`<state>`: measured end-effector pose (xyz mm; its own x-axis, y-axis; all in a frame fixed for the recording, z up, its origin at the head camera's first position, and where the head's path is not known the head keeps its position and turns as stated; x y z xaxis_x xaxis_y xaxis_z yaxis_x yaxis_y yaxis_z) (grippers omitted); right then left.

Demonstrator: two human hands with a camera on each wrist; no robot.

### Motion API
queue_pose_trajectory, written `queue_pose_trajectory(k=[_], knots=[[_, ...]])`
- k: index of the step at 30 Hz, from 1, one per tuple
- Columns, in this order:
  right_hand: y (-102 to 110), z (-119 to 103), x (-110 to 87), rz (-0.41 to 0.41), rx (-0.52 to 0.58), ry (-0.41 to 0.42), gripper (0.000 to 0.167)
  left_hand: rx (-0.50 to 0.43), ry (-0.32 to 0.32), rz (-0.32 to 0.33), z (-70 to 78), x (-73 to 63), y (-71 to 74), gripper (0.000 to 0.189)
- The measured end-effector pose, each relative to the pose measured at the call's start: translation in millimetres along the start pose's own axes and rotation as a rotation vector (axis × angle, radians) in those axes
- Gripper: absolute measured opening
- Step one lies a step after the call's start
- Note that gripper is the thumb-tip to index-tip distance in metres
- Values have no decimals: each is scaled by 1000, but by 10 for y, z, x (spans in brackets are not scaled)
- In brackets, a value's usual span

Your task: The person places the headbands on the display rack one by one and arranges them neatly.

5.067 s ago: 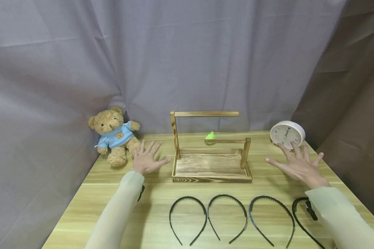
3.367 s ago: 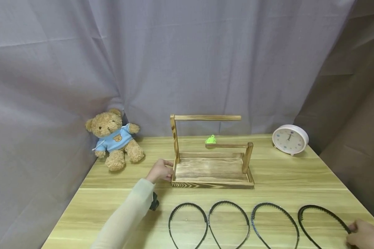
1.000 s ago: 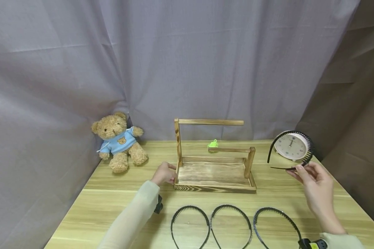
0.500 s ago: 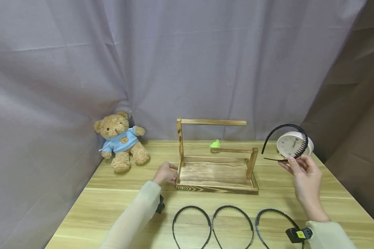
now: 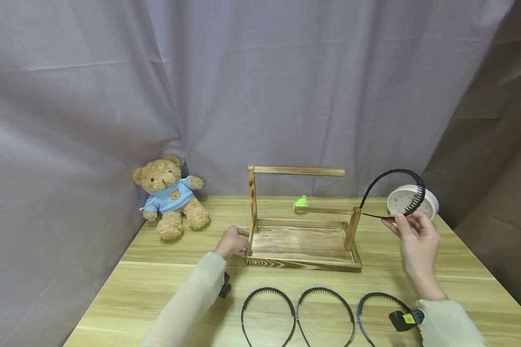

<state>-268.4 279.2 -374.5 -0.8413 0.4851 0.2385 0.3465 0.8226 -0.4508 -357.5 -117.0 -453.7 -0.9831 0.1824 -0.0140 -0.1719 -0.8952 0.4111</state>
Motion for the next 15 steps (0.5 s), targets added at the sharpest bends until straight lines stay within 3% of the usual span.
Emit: queue_pose_trajectory(k=[10, 15], knots=[[-145, 25, 24, -16, 36, 1, 6, 14, -25, 4, 7, -2, -3, 48], [-219, 46, 30, -12, -1, -5, 7, 17, -23, 8, -2, -2, -10, 47]])
Point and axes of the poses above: each hand's wrist, its own x-axis towards the middle knuckle, its own y-axis out of the back of the hand, z = x × y, the point moved 3 cm from there along x, towards the middle knuckle, and after that the axes turned 13 degrees about -y, right-handed, at the moved point
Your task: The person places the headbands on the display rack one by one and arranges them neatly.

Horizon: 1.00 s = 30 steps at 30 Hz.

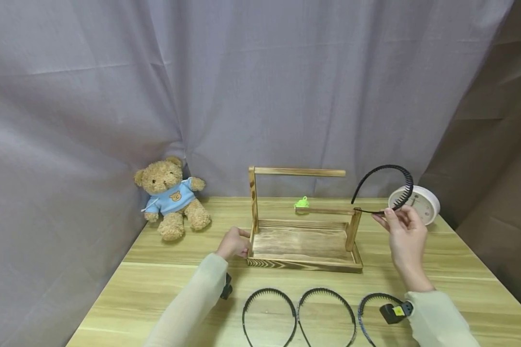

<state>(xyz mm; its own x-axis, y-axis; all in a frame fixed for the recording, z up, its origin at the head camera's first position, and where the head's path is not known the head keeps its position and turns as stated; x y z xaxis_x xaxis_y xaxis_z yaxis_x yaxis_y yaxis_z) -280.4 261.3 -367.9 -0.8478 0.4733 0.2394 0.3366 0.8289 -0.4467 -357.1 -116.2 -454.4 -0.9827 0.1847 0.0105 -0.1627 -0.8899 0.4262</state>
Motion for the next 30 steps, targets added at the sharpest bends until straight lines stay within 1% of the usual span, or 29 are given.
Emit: queue_pose_trajectory(k=[4, 9, 16, 20, 24, 30], knots=[[-50, 15, 3, 3, -28, -6, 9, 12, -1, -2, -6, 0, -5, 46], [-100, 53, 12, -4, -23, -14, 10, 17, -2, -2, -17, 2, -8, 45], [-158, 115, 9, -11, 8, -40, 12, -24, 9, -2, -32, -1, -13, 49], [-194, 127, 8, -11, -26, -48, 9, -32, 11, -4, -29, -4, -7, 48], [-245, 126, 8, -20, -55, -33, 11, -54, 15, -5, -53, 8, -13, 43], [-310, 137, 6, -44, -34, -9, 10, -107, 25, -10, -133, 18, -4, 42]])
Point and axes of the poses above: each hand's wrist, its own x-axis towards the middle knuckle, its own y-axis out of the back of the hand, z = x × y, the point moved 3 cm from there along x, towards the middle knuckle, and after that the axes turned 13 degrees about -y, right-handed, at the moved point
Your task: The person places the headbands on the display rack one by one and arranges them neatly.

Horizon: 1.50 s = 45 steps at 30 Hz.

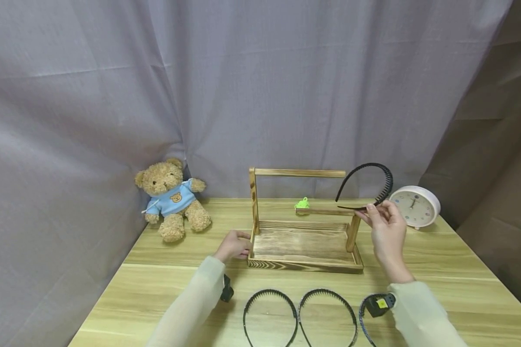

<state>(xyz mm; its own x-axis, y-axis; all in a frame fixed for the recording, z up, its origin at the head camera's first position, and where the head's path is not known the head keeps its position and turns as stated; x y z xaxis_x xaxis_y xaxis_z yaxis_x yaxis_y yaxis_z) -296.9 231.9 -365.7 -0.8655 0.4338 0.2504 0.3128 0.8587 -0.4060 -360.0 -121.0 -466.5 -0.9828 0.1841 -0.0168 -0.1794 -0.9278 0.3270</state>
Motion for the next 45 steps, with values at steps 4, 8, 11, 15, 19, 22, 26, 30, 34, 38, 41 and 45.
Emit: queue_pose_trajectory(k=[4, 8, 11, 15, 19, 22, 26, 30, 34, 38, 41, 45], knots=[[-17, 1, 2, 1, 5, 1, 10, -70, 7, -16, -53, -4, 5, 44], [-26, -2, 3, 10, -4, -10, 10, -114, 17, -23, -97, -2, 1, 44], [-35, -5, 5, 12, -20, -18, 10, -117, 17, -25, -101, -6, 2, 45], [-61, -10, 11, 8, -42, -28, 8, -116, 14, -21, -87, -13, 0, 46], [-95, -4, 10, -3, -26, -44, 4, -132, 15, -15, -86, -10, -9, 47], [-124, 1, 3, -14, -11, -44, 6, -140, 9, -13, -85, -13, -8, 46], [-164, 14, -8, -22, -3, -37, 16, -145, -14, -19, -69, -35, 3, 43], [-198, 34, -19, -36, 14, -44, 20, -139, -2, -14, -81, -39, 10, 44], [-226, 55, -22, -43, 6, -44, 20, -129, 31, -3, -94, -34, 9, 45], [-261, 83, -31, -50, 12, -44, 16, -131, 37, -1, -96, -30, 6, 44], [-291, 111, -41, -51, 21, -53, 13, -131, 33, 3, -90, -33, 2, 44], [-326, 146, -57, -45, -1, -74, 14, -130, 33, 12, -100, -34, -5, 43]])
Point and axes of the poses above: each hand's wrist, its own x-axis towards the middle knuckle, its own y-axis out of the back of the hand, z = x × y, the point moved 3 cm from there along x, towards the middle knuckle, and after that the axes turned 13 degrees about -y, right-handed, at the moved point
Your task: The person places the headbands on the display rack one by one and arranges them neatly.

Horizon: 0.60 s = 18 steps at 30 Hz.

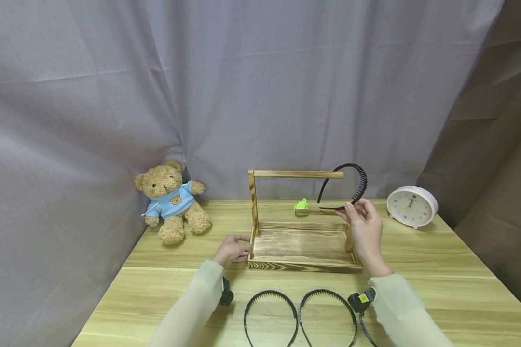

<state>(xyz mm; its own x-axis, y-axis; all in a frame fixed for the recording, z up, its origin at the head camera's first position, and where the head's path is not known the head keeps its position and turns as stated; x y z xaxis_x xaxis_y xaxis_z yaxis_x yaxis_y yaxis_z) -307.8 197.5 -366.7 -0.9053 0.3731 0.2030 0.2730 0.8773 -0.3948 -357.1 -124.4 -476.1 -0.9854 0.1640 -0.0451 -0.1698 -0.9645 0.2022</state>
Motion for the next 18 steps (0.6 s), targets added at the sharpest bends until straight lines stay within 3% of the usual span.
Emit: queue_pose_trajectory(k=[9, 18], knots=[[-82, 82, -5, -4, -36, -40, 4, 1, 2, -4, -32, 11, -9, 42], [-164, 117, 9, -41, -91, -26, 19, 7, 1, -8, -33, 25, 3, 43]])
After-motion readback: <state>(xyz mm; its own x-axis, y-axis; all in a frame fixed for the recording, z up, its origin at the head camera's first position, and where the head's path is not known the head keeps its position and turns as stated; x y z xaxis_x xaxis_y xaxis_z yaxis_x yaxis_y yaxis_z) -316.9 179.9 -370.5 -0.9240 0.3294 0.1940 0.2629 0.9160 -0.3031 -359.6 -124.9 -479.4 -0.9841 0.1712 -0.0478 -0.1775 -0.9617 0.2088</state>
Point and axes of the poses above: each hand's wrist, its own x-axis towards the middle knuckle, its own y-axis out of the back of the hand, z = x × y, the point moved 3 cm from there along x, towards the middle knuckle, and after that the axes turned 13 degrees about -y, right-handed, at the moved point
